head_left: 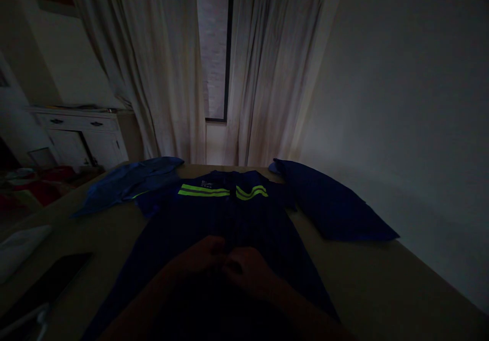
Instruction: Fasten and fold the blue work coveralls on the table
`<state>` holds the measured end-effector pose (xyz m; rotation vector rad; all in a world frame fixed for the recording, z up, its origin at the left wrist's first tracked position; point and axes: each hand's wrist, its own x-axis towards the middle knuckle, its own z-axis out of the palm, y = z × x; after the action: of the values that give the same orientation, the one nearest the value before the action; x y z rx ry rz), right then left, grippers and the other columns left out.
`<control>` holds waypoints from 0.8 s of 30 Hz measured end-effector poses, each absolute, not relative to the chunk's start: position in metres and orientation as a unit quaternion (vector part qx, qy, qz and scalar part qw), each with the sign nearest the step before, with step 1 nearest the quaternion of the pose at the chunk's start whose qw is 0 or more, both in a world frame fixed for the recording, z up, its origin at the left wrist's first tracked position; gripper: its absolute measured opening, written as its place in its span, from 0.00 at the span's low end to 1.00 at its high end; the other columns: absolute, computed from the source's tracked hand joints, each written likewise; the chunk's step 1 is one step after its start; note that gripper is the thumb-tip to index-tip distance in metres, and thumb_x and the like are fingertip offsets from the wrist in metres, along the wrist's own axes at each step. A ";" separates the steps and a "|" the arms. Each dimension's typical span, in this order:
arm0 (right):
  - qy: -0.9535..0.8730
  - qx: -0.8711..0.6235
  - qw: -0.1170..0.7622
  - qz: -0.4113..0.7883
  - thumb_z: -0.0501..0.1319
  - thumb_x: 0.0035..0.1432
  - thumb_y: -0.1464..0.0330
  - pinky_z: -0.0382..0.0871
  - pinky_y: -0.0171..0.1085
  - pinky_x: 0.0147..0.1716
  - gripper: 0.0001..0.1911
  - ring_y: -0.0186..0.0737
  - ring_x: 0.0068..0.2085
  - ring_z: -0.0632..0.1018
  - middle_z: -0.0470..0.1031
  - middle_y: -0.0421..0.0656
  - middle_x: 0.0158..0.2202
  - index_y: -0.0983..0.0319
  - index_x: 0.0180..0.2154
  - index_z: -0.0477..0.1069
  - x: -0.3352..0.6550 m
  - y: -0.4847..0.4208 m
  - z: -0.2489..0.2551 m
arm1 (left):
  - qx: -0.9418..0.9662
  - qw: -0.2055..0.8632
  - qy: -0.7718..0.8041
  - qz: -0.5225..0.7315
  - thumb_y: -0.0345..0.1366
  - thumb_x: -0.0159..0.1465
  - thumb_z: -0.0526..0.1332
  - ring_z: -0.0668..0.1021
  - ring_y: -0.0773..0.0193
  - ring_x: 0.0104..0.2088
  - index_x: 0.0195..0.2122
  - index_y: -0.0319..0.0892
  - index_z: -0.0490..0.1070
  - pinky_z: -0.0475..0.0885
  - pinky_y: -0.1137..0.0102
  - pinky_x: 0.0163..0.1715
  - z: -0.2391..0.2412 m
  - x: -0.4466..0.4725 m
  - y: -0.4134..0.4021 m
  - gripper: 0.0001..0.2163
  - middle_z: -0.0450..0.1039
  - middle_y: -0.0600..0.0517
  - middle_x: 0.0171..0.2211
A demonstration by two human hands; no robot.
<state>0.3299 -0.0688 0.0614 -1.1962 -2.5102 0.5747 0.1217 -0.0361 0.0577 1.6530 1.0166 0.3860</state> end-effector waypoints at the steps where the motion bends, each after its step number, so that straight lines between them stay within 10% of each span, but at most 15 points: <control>1: -0.876 -0.414 0.148 0.199 0.62 0.64 0.62 0.60 0.33 0.32 0.10 0.38 0.35 0.78 0.81 0.42 0.36 0.61 0.38 0.77 0.330 -0.069 0.062 | 0.697 0.549 0.430 0.164 0.48 0.58 0.64 0.71 0.70 0.22 0.31 0.43 0.61 0.65 0.76 0.20 0.059 0.122 -0.036 0.16 0.69 0.57 0.25; 24: -0.872 -0.412 0.143 0.222 0.58 0.67 0.62 0.59 0.33 0.31 0.12 0.36 0.34 0.77 0.80 0.42 0.36 0.62 0.39 0.77 0.329 -0.071 0.068 | 0.696 0.549 0.431 0.169 0.45 0.59 0.62 0.72 0.69 0.22 0.33 0.42 0.63 0.65 0.75 0.20 0.051 0.122 -0.035 0.12 0.70 0.57 0.26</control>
<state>0.3291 -0.0711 0.0676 -1.1883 -2.5156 0.6411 0.1225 -0.0345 0.0513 1.6474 1.0202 0.3990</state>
